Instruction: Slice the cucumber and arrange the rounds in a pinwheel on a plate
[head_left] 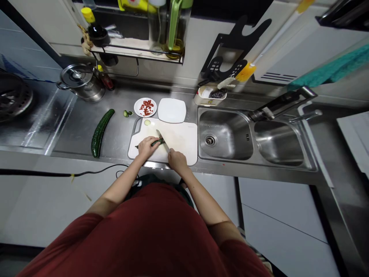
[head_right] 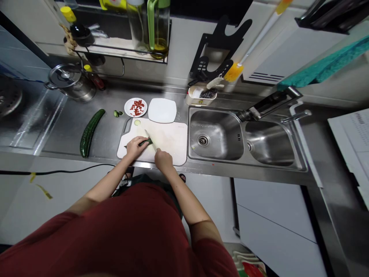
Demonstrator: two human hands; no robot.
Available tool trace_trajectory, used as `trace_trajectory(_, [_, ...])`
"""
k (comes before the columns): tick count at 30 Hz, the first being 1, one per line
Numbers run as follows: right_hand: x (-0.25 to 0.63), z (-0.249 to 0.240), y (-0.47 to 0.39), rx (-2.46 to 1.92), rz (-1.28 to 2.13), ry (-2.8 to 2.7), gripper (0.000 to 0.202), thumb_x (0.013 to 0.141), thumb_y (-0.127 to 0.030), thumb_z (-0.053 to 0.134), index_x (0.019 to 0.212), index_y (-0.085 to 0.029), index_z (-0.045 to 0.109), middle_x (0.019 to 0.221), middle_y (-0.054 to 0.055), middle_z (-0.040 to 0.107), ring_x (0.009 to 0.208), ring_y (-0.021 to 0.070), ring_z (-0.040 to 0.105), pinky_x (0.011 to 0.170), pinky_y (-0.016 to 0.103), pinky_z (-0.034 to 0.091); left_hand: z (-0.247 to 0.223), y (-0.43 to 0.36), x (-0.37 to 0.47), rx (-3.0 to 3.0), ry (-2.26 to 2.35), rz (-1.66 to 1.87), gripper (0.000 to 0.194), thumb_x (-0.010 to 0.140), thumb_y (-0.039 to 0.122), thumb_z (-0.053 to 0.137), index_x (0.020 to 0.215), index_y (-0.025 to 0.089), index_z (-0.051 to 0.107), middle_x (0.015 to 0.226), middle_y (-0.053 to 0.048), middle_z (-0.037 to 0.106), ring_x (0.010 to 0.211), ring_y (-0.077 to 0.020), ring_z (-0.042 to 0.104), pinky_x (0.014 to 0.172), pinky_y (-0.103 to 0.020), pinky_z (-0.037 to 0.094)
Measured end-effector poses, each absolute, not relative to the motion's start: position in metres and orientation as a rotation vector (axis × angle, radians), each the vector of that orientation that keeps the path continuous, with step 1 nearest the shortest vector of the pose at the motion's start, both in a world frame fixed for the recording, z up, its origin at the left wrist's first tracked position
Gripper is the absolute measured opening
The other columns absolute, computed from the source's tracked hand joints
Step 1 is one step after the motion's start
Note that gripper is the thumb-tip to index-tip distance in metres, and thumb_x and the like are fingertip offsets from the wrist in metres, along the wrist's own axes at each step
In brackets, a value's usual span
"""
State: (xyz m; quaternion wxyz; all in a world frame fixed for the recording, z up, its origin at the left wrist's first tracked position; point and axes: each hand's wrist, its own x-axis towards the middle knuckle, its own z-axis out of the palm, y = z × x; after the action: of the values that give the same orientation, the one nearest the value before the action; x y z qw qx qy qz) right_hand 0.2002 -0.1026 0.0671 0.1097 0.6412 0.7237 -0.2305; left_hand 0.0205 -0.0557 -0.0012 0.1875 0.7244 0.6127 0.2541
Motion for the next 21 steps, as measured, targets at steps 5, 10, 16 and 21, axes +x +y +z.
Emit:
trace_trajectory(5, [0.204,0.072,-0.108,1.849,-0.726,2.103,0.027,0.099,-0.022,0.031,0.114,-0.015,0.052,0.1,0.015,0.069,0.094,0.025,0.066,0.078,0.032,0.046,-0.003,-0.055,0.02,2.08,1.707,0.699,0.028,0.09,0.043,0.054,0.106,0.029,0.072,0.105,-0.002,0.07,0.098,-0.018,0.063,0.082,-0.029,0.047])
trace_trajectory(10, [0.211,0.084,-0.112,1.805,-0.795,2.054,0.026,0.098,-0.021,0.034,0.112,-0.014,0.054,0.1,0.015,0.069,0.094,0.0248,0.067,0.077,0.031,0.046,-0.002,-0.055,0.021,2.087,1.72,0.676,0.029,0.091,0.045,0.053,0.107,0.029,0.072,0.106,-0.002,0.07,0.098,-0.0178,0.062,0.083,-0.029,0.046])
trace_trajectory(16, [0.211,0.085,-0.107,1.786,-0.814,2.056,0.027,0.097,-0.019,0.035,0.115,-0.014,0.055,0.103,0.015,0.069,0.097,0.0257,0.066,0.078,0.032,0.046,-0.002,-0.054,0.022,2.101,1.724,0.655,0.03,0.091,0.045,0.052,0.108,0.03,0.071,0.107,-0.002,0.07,0.1,-0.0184,0.061,0.083,-0.03,0.046])
trace_trajectory(21, [0.206,0.075,-0.102,1.795,-0.765,2.111,0.026,0.097,-0.018,0.034,0.113,-0.013,0.055,0.102,0.016,0.068,0.096,0.0255,0.066,0.078,0.032,0.047,-0.004,-0.054,0.022,2.097,1.725,0.644,0.029,0.091,0.044,0.052,0.108,0.03,0.071,0.108,-0.003,0.07,0.1,-0.0189,0.061,0.085,-0.03,0.047])
